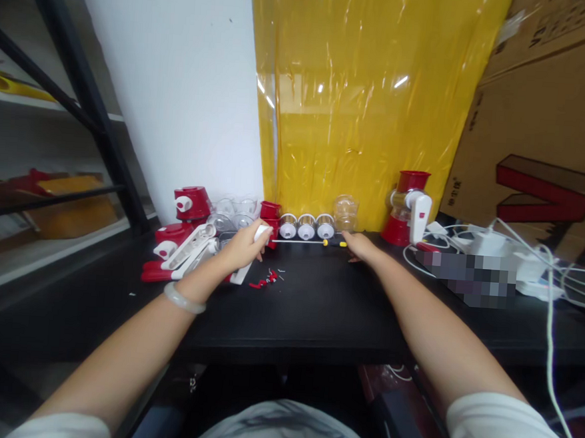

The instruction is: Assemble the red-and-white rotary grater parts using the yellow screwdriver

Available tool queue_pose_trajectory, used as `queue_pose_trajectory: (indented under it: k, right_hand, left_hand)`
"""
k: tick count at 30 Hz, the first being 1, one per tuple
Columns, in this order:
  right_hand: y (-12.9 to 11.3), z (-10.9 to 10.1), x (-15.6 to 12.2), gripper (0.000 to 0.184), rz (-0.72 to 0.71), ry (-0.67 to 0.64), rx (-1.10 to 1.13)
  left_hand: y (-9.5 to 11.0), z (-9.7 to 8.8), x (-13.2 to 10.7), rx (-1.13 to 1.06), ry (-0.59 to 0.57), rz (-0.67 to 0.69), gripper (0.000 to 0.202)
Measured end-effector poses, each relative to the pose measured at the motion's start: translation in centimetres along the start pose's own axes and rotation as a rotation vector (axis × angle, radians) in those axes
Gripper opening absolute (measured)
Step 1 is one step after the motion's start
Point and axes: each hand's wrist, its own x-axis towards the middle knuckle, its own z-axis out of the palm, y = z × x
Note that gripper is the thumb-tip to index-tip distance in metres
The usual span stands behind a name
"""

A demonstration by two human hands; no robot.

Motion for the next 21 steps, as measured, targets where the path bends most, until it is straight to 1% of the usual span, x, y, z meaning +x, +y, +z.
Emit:
queue_pose_trajectory:
  k: [15,21]
  right_hand:
    - [0.16,0.01,-0.01,0.039,-0.005,0.023,0.075]
    - [0.19,0.05,0.07,0.039,0.0,0.018,0.062]
  left_hand:
    - [0.15,-0.12,-0.09,-0.001,-0.049,-0.014,0.043]
    - [0.2,-0.15,-0.14,0.017,-0.055,-0.017,0.043]
